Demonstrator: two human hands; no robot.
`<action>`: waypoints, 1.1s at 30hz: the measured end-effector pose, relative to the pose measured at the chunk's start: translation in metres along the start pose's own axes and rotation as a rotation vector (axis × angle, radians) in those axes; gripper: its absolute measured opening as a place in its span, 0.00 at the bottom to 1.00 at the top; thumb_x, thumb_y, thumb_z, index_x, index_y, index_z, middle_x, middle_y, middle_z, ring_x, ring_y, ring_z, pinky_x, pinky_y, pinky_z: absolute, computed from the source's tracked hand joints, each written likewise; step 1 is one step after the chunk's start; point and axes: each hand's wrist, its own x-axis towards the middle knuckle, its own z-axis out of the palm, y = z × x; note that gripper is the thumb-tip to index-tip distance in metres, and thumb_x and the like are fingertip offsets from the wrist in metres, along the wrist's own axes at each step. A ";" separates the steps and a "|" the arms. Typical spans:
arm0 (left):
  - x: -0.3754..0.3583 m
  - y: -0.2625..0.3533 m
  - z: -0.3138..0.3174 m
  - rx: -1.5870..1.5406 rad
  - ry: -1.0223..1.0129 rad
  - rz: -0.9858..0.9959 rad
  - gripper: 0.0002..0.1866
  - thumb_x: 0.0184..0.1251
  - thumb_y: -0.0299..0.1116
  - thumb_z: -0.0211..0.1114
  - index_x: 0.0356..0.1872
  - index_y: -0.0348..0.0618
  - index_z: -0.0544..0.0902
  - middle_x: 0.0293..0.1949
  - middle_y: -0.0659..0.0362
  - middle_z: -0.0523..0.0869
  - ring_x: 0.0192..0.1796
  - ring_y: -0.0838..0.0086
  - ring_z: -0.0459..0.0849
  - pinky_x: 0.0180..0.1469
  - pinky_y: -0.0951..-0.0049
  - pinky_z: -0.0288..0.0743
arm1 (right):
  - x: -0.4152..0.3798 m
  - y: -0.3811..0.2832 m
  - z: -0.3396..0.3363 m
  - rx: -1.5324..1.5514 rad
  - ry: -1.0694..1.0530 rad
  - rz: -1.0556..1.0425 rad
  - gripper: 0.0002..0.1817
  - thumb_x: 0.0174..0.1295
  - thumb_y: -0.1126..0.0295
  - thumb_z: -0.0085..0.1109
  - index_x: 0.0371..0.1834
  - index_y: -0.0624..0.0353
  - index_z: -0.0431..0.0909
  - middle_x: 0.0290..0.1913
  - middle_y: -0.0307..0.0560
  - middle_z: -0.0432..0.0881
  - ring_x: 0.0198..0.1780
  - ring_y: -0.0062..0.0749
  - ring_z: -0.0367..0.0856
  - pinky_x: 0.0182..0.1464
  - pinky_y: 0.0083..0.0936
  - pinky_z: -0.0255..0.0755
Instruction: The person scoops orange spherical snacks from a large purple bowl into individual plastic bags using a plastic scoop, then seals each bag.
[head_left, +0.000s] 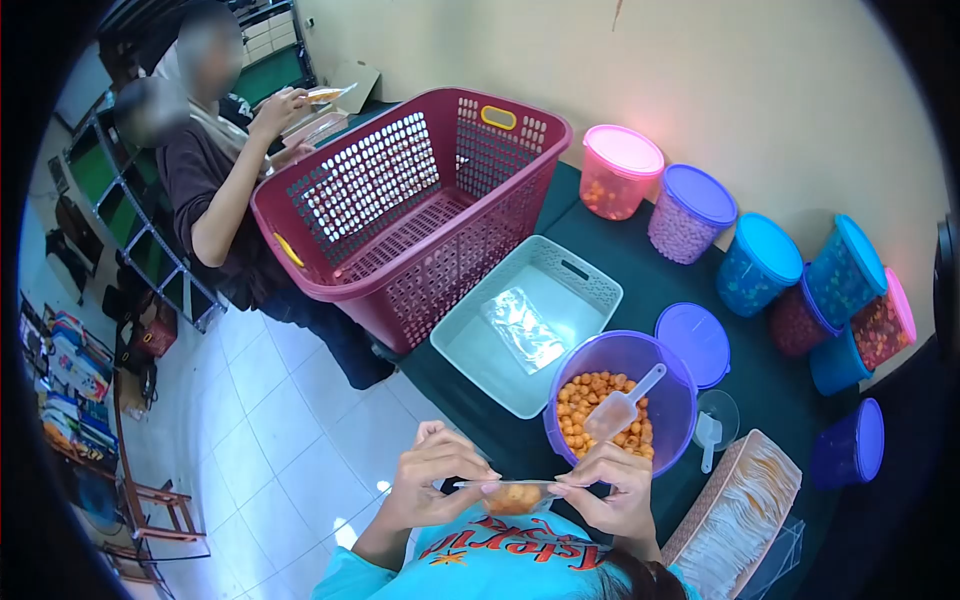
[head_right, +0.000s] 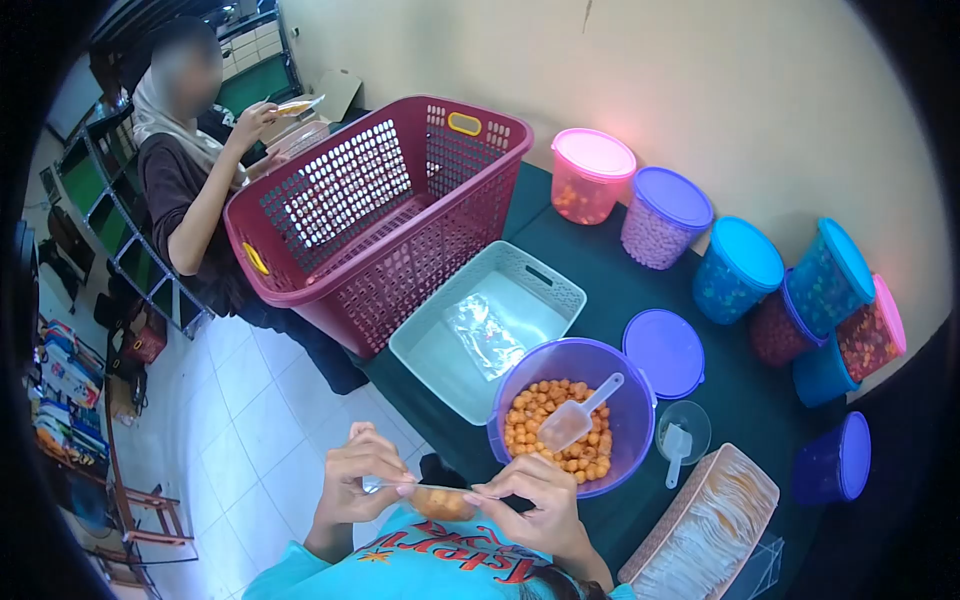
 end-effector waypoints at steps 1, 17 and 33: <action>-0.003 -0.002 -0.004 0.004 0.004 -0.004 0.06 0.40 0.27 0.71 0.21 0.45 0.81 0.21 0.67 0.81 0.27 0.79 0.76 0.37 0.74 0.56 | 0.001 0.000 0.002 -0.001 -0.004 0.002 0.05 0.38 0.78 0.67 0.18 0.60 0.78 0.19 0.40 0.77 0.21 0.24 0.74 0.24 0.17 0.62; 0.011 -0.077 -0.110 -0.144 0.201 0.174 0.13 0.42 0.34 0.71 0.27 0.43 0.76 0.29 0.60 0.77 0.35 0.73 0.75 0.49 0.65 0.59 | 0.090 -0.010 0.068 -0.060 0.082 -0.198 0.06 0.42 0.82 0.60 0.22 0.58 0.81 0.22 0.40 0.79 0.20 0.21 0.75 0.22 0.15 0.68; 0.008 -0.166 -0.146 -0.470 -0.416 -0.319 0.08 0.53 0.28 0.60 0.31 0.36 0.74 0.33 0.53 0.78 0.40 0.68 0.76 0.47 0.69 0.67 | 0.203 0.043 0.195 -0.494 0.236 -0.317 0.15 0.47 0.71 0.60 0.41 0.57 0.77 0.37 0.42 0.77 0.39 0.31 0.74 0.44 0.29 0.62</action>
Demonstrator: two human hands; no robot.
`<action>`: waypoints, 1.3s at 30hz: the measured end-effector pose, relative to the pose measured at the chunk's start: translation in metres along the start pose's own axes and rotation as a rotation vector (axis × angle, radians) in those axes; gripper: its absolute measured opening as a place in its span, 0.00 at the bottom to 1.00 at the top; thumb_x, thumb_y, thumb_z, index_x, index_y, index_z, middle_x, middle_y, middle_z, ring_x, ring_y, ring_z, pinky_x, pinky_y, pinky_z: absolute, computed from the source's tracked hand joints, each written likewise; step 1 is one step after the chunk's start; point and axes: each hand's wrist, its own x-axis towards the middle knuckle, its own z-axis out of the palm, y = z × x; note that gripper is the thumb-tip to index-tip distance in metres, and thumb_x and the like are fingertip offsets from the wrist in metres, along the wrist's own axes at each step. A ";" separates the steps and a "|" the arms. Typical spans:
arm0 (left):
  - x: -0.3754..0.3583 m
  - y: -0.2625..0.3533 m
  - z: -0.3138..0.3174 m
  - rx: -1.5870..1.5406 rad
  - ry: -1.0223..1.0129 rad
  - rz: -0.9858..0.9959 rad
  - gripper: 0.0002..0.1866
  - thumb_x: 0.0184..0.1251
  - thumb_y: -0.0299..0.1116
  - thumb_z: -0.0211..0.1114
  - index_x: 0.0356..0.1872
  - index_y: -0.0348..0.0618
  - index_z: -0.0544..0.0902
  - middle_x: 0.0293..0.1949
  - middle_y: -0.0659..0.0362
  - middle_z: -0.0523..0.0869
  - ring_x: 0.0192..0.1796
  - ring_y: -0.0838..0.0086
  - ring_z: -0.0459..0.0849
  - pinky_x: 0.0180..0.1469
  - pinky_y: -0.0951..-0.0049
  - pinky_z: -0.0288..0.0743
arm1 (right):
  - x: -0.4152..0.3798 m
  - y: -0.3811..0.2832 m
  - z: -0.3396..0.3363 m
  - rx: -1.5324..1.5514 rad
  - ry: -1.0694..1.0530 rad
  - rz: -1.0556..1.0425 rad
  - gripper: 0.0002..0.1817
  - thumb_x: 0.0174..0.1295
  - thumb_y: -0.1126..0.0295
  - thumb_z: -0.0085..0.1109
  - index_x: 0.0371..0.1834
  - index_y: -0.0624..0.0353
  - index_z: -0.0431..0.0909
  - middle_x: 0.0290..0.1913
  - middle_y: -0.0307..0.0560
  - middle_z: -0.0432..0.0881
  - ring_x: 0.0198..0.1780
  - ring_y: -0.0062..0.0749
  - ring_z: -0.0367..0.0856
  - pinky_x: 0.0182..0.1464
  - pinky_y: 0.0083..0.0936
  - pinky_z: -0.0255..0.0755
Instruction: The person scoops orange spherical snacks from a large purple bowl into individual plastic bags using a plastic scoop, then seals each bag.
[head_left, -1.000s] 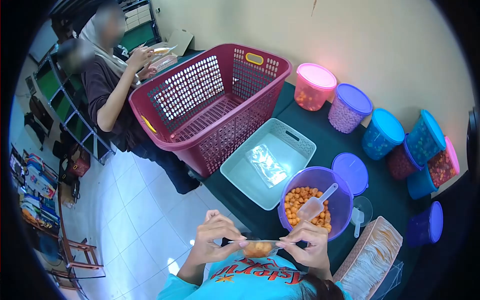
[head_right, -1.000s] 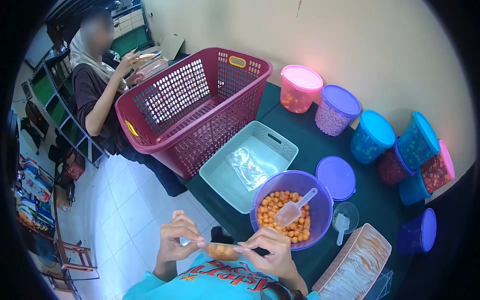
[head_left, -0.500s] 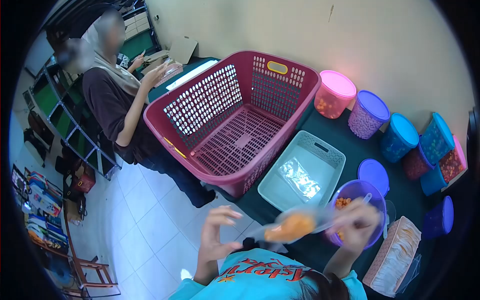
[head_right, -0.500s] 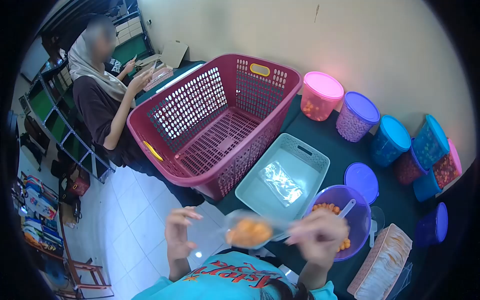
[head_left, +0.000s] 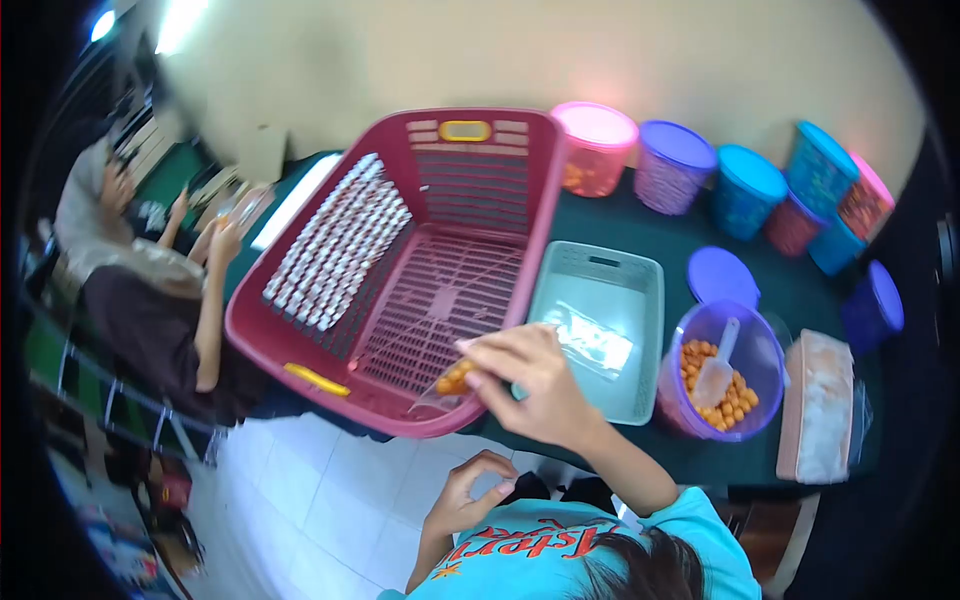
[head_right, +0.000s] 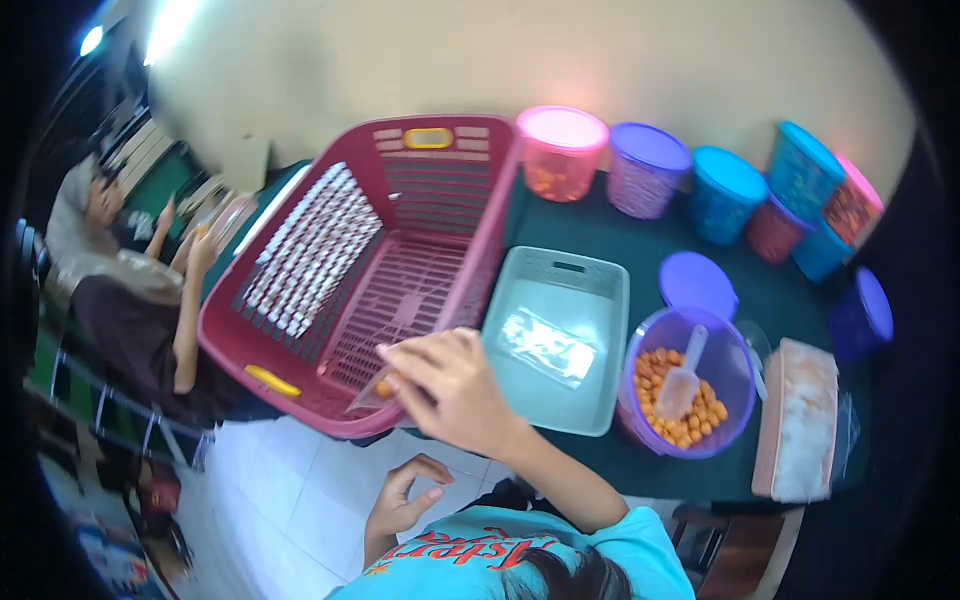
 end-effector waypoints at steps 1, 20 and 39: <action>0.003 -0.003 -0.001 -0.010 -0.017 -0.034 0.07 0.52 0.27 0.61 0.31 0.35 0.74 0.33 0.53 0.78 0.40 0.69 0.76 0.47 0.70 0.66 | -0.008 -0.004 -0.002 0.012 -0.006 0.046 0.17 0.48 0.70 0.59 0.44 0.56 0.75 0.39 0.40 0.76 0.42 0.30 0.72 0.48 0.31 0.56; 0.110 -0.018 0.174 -0.370 -0.440 0.128 0.06 0.46 0.19 0.64 0.17 0.36 0.76 0.14 0.61 0.76 0.15 0.82 0.73 0.33 0.80 0.73 | -0.270 -0.057 -0.223 -0.615 0.779 0.944 0.05 0.46 0.79 0.58 0.28 0.62 0.78 0.28 0.46 0.79 0.30 0.32 0.77 0.35 0.23 0.68; 0.123 0.023 0.307 -0.293 0.285 0.235 0.12 0.64 0.31 0.47 0.20 0.43 0.63 0.14 0.62 0.65 0.19 0.80 0.62 0.37 0.74 0.65 | -0.379 0.135 -0.482 -0.975 -0.185 0.759 0.11 0.43 0.74 0.57 0.33 0.55 0.78 0.33 0.42 0.79 0.43 0.36 0.72 0.46 0.34 0.62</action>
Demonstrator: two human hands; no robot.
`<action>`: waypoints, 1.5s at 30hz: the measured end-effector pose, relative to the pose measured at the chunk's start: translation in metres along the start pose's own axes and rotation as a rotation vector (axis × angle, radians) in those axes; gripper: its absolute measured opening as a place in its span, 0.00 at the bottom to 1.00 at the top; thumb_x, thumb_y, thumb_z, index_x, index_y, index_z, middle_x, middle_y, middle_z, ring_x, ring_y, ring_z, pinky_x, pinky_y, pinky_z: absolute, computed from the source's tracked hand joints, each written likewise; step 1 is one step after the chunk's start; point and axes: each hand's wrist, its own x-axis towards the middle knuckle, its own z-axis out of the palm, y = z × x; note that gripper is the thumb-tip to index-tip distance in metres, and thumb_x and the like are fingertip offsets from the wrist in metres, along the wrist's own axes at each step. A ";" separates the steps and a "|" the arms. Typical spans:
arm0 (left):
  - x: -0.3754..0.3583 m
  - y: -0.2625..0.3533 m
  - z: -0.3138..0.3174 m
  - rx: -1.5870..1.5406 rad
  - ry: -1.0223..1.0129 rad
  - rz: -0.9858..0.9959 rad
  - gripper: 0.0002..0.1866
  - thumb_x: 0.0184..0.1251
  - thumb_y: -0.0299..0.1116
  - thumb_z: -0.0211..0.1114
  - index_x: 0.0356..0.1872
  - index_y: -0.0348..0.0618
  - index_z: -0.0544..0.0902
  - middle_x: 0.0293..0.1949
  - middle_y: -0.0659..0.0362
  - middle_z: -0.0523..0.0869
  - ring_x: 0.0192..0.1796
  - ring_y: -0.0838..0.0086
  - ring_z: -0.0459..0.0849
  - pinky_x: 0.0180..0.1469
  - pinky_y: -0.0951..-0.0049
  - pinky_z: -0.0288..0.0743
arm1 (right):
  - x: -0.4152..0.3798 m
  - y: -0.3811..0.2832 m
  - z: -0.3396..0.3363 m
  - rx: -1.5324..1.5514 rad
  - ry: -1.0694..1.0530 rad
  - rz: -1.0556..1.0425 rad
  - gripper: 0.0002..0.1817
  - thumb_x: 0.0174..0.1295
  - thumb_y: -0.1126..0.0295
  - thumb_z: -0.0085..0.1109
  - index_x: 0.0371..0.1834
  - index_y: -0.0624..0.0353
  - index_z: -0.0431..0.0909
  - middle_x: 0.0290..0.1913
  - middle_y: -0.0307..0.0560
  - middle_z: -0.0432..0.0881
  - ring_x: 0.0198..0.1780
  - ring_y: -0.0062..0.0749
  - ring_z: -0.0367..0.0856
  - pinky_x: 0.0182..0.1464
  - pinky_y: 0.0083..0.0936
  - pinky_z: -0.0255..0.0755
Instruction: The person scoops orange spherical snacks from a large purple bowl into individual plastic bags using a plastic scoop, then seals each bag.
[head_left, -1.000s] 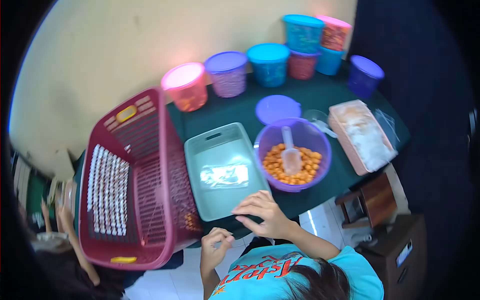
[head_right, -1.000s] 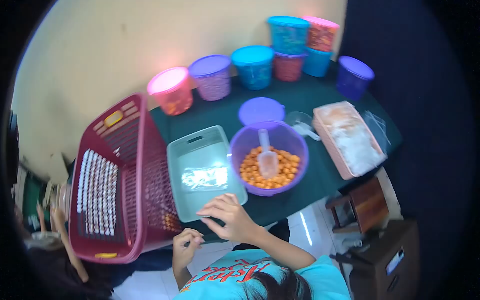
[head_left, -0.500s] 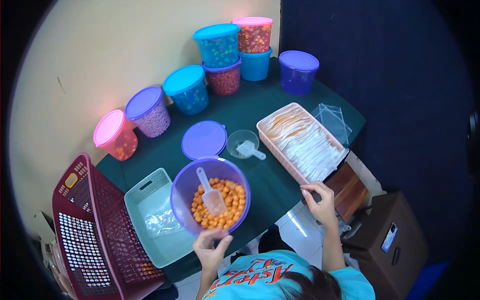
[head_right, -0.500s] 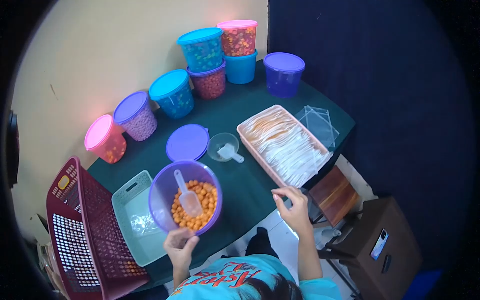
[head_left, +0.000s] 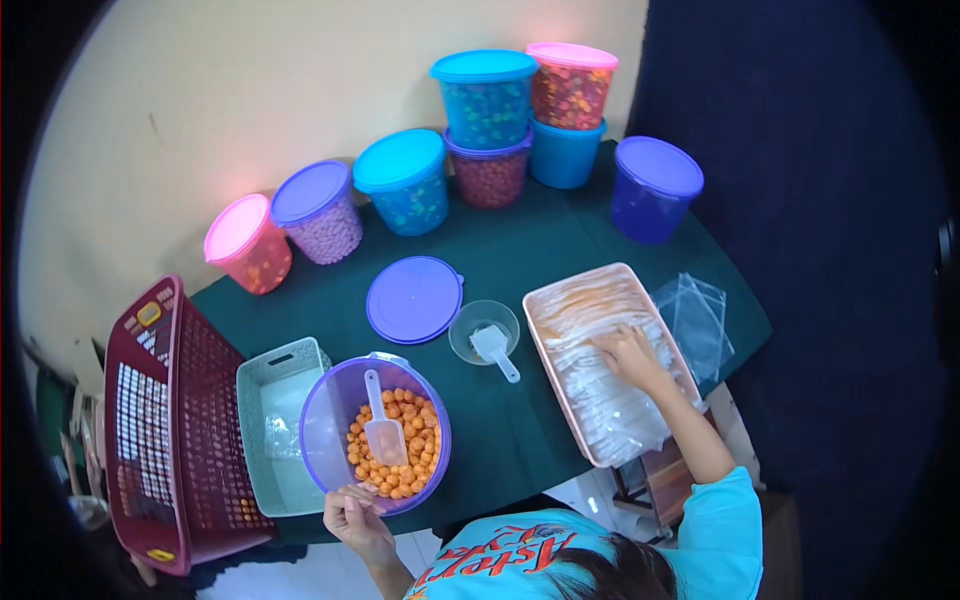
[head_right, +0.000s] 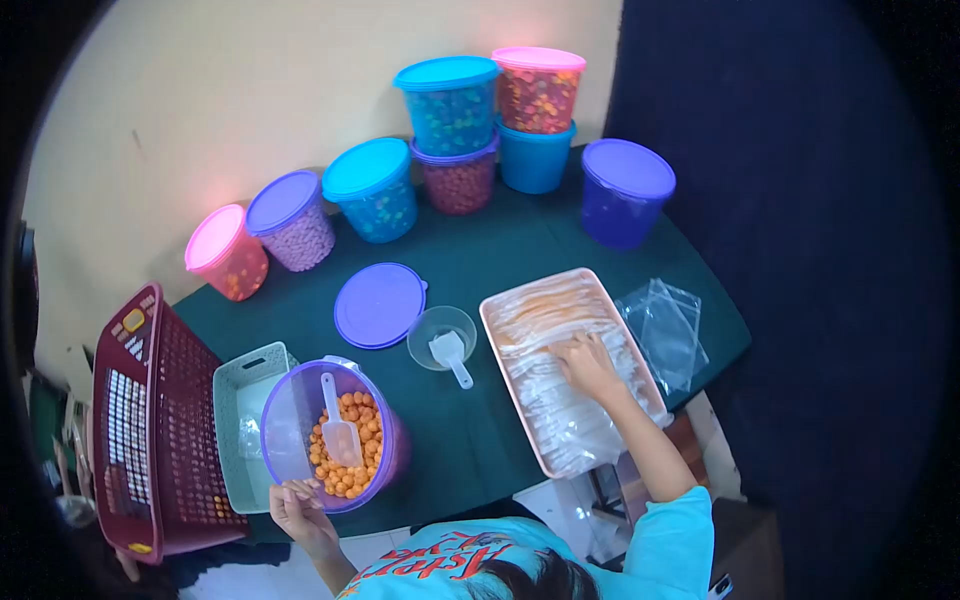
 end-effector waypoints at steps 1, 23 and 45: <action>-0.002 0.000 0.004 0.004 0.029 0.013 0.12 0.64 0.31 0.47 0.20 0.43 0.63 0.14 0.62 0.65 0.19 0.80 0.62 0.37 0.74 0.65 | 0.002 0.003 0.002 -0.009 -0.014 -0.026 0.10 0.42 0.73 0.57 0.31 0.55 0.79 0.31 0.42 0.79 0.41 0.35 0.72 0.45 0.33 0.62; -0.008 0.002 0.019 0.040 0.091 0.069 0.11 0.62 0.34 0.51 0.21 0.41 0.68 0.16 0.61 0.69 0.21 0.78 0.69 0.36 0.73 0.66 | 0.082 -0.046 -0.119 1.074 0.137 0.150 0.09 0.53 0.80 0.51 0.39 0.65 0.67 0.30 0.46 0.77 0.29 0.22 0.76 0.29 0.16 0.70; 0.033 0.030 -0.036 -0.486 -0.532 -0.134 0.70 0.25 0.85 0.29 0.62 0.27 0.46 0.62 0.39 0.53 0.65 0.57 0.54 0.65 0.61 0.44 | 0.086 -0.305 -0.077 0.732 0.126 -0.477 0.20 0.40 0.78 0.62 0.39 0.61 0.69 0.39 0.49 0.74 0.40 0.38 0.72 0.41 0.28 0.67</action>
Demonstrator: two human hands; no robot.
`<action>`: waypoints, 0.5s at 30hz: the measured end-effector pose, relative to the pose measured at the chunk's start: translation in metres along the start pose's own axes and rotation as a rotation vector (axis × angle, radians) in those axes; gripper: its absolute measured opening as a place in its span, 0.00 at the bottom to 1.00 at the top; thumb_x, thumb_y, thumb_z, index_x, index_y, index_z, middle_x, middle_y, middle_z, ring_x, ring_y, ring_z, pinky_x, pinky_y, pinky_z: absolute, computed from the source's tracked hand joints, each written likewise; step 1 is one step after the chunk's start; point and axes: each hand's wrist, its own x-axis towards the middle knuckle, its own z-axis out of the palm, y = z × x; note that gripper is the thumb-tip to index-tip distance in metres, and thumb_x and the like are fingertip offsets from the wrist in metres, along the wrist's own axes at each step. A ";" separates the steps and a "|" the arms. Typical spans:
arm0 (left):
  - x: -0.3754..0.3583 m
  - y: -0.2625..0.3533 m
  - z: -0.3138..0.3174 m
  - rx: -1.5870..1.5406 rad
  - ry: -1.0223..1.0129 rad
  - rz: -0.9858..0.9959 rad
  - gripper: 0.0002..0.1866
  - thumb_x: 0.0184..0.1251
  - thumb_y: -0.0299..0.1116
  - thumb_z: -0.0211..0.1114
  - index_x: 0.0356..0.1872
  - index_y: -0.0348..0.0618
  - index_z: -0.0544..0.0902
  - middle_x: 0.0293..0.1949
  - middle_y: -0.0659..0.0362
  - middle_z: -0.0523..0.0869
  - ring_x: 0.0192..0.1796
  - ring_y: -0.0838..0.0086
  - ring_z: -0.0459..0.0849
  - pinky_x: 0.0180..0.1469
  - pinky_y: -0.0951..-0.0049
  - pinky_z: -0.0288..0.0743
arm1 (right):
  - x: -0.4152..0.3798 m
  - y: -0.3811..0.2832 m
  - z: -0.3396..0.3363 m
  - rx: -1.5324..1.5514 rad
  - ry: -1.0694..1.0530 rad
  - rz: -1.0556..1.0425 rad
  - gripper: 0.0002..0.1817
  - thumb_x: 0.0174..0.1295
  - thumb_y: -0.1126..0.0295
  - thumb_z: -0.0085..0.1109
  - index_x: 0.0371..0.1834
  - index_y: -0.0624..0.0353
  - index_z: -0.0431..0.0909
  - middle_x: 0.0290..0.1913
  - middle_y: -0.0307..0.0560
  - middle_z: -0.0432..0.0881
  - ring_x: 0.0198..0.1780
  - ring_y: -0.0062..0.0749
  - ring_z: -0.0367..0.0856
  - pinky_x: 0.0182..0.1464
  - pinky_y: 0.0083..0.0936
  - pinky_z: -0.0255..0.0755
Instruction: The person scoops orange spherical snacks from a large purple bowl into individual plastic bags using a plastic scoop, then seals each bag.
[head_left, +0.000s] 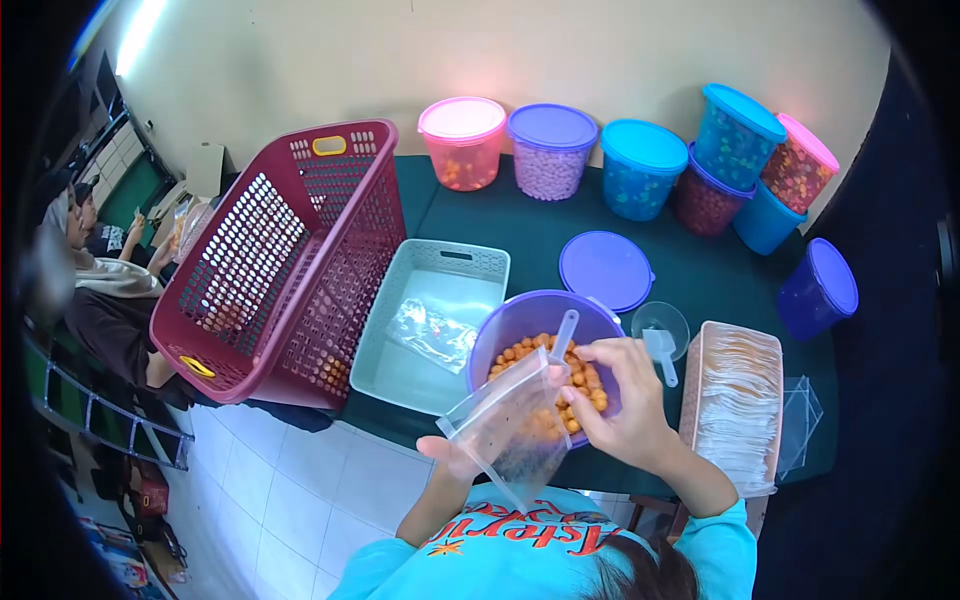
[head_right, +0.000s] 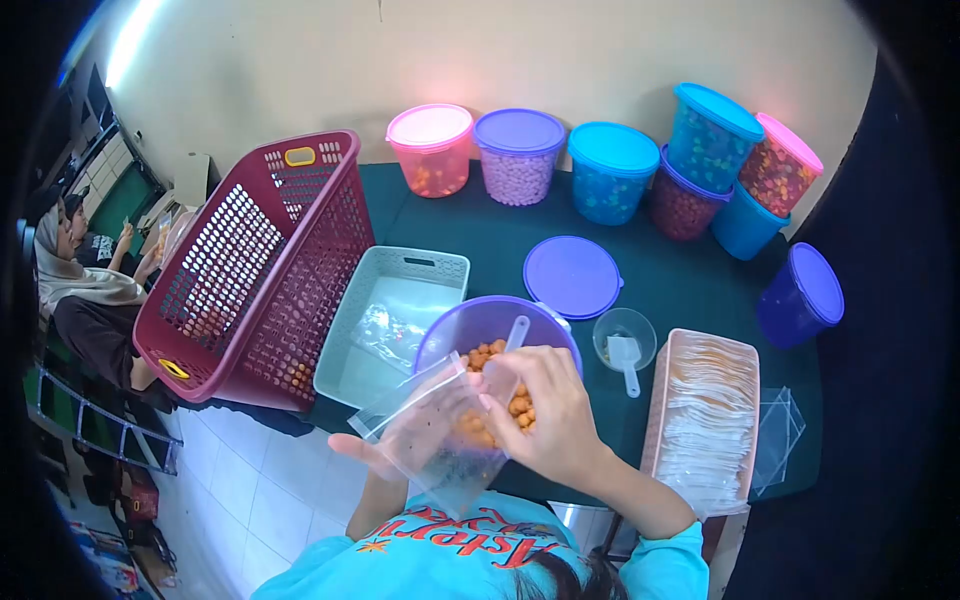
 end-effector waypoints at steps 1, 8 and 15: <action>-0.002 0.006 -0.004 0.010 -0.006 -0.027 0.69 0.26 0.85 0.28 0.62 0.28 0.46 0.63 0.42 0.52 0.66 0.59 0.53 0.65 0.61 0.43 | 0.007 -0.010 0.005 0.000 0.045 -0.128 0.20 0.37 0.80 0.61 0.39 0.60 0.72 0.40 0.48 0.74 0.40 0.41 0.71 0.44 0.29 0.64; -0.035 0.031 -0.046 0.072 -0.005 -0.357 0.67 0.28 0.84 0.23 0.64 0.33 0.42 0.66 0.52 0.48 0.68 0.71 0.45 0.66 0.71 0.39 | 0.025 -0.049 0.069 -0.242 0.047 -0.296 0.19 0.44 0.68 0.56 0.44 0.50 0.76 0.49 0.36 0.73 0.49 0.28 0.69 0.52 0.34 0.55; -0.034 0.049 -0.083 -0.142 -0.173 -0.280 0.55 0.47 0.74 0.38 0.65 0.37 0.40 0.66 0.56 0.48 0.67 0.71 0.47 0.66 0.69 0.42 | 0.033 -0.050 0.116 -0.321 0.266 -0.329 0.14 0.46 0.67 0.55 0.38 0.46 0.78 0.44 0.30 0.77 0.48 0.25 0.69 0.53 0.33 0.55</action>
